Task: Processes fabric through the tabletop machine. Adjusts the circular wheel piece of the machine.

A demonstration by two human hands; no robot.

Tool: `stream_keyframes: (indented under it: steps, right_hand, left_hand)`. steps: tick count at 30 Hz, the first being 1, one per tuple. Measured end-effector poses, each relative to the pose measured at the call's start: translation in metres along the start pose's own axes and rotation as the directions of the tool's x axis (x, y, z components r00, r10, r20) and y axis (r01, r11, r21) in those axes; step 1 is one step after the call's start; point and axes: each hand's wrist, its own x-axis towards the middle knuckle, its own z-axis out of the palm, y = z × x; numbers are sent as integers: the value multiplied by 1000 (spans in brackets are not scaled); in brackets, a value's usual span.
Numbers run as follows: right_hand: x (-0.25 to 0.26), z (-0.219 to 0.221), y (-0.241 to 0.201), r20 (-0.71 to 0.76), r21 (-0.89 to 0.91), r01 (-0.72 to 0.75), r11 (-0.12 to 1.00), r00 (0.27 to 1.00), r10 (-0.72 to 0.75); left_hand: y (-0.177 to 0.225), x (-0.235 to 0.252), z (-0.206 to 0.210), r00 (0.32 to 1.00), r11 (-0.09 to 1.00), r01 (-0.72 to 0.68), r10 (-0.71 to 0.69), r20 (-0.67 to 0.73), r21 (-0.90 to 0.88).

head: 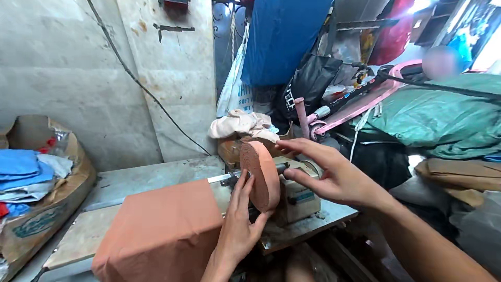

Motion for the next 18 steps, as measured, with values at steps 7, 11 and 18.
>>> stream_keyframes:
  steps: [7, 11, 18]
  right_hand:
    - [19, 13, -6, 205, -145, 99, 985, 976, -68]
    - [11, 19, -19, 66, -235, 118, 965, 992, -105]
    - [-4, 46, -34, -231, -271, 194, 943, 938, -259]
  left_hand:
    - [15, 25, -42, 999, 1000, -1, 0, -35, -18]
    - [36, 71, -71, 993, 991, -119, 118, 28, 67]
    - [38, 149, -78, 762, 850, -498, 332, 556, 175]
